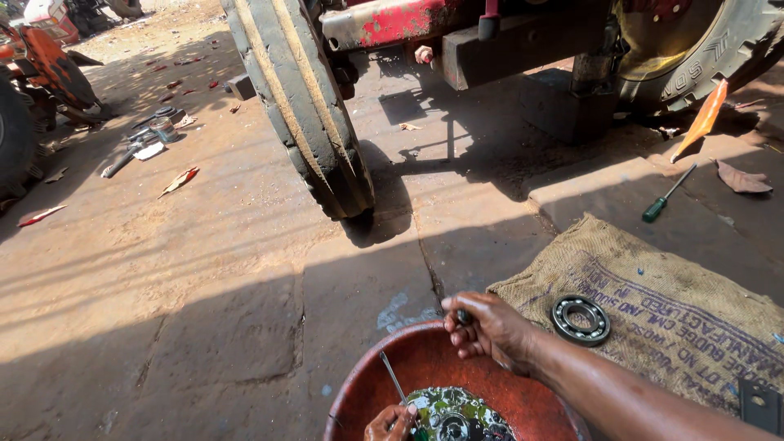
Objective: The person cleans several metal ball bearings by hand in a red basin filled with a dark liquid. They scrub the bearings, rinse them in the liquid, and place the cleaned ones onto a burlap sack nearby.
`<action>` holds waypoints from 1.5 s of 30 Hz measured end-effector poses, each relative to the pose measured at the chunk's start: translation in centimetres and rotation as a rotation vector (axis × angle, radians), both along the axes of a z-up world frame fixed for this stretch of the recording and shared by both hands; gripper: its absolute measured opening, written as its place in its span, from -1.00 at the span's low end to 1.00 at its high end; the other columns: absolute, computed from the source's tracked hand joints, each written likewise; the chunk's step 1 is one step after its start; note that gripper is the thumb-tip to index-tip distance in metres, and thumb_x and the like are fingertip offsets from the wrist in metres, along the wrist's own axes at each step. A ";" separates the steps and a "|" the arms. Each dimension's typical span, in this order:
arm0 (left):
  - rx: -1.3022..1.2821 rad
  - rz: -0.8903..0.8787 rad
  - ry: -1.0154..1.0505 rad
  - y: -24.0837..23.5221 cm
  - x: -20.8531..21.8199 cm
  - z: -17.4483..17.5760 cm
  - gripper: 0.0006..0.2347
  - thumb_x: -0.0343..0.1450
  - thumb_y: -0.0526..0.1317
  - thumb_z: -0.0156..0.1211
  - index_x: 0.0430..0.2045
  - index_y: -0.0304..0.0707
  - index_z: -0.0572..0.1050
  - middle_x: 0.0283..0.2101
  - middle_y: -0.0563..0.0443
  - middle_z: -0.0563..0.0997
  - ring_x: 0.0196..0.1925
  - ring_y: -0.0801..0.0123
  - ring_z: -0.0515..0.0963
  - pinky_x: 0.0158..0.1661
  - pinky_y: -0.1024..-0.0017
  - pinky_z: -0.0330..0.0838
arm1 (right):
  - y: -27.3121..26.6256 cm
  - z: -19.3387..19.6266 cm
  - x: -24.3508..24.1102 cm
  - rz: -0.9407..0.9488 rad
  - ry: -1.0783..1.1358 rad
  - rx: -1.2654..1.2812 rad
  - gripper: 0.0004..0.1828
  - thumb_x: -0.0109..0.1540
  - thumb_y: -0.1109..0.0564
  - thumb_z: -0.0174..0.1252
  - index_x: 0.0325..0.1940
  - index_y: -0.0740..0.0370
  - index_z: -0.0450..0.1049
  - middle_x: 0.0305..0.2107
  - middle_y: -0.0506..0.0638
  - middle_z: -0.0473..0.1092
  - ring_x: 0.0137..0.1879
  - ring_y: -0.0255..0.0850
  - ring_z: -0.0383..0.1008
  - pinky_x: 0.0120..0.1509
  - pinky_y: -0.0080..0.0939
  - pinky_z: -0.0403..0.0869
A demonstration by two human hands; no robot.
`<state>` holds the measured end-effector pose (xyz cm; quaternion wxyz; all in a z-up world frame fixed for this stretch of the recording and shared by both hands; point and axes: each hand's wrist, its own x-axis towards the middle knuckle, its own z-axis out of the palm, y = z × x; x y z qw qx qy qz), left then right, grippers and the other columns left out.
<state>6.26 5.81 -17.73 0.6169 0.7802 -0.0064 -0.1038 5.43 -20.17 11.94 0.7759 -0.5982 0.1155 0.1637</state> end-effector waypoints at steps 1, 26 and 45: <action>0.030 0.002 0.028 -0.1 0.5 -0.8 -0.71 0.30 0.01 0.39 -0.48 -0.27 0.76 -0.47 0.01 0.78 -0.33 0.52 0.72 -0.15 0.50 0.54 | -0.3 -0.5 0.1 0.010 0.012 -0.023 -0.78 0.23 -0.04 0.20 -0.27 0.11 0.38 -0.48 -0.12 0.43 -0.41 -0.33 0.47 -0.33 -0.24 0.56; 0.154 -0.062 0.091 -0.5 -3.1 6.4 -0.66 0.34 0.03 0.27 -0.49 -0.35 0.69 -0.53 -0.01 0.68 -0.42 0.45 0.62 -0.32 0.45 0.48 | -6.9 -1.8 2.4 -0.222 -0.107 -0.795 -0.32 0.23 -0.19 0.17 0.42 0.01 0.38 0.06 -0.05 0.56 -0.34 -0.05 0.44 -0.17 0.00 0.52; -0.478 0.176 0.504 -2.7 -4.7 16.5 -0.60 0.44 0.07 -0.06 0.01 -0.15 0.49 -0.20 -0.10 0.64 -0.46 0.38 0.63 -0.55 0.39 0.41 | 3.1 -11.0 -2.2 0.135 -0.347 -0.499 -0.70 0.37 -0.03 0.12 -0.02 0.25 0.53 -0.31 0.03 0.53 -0.16 -0.27 0.53 0.02 -0.23 0.53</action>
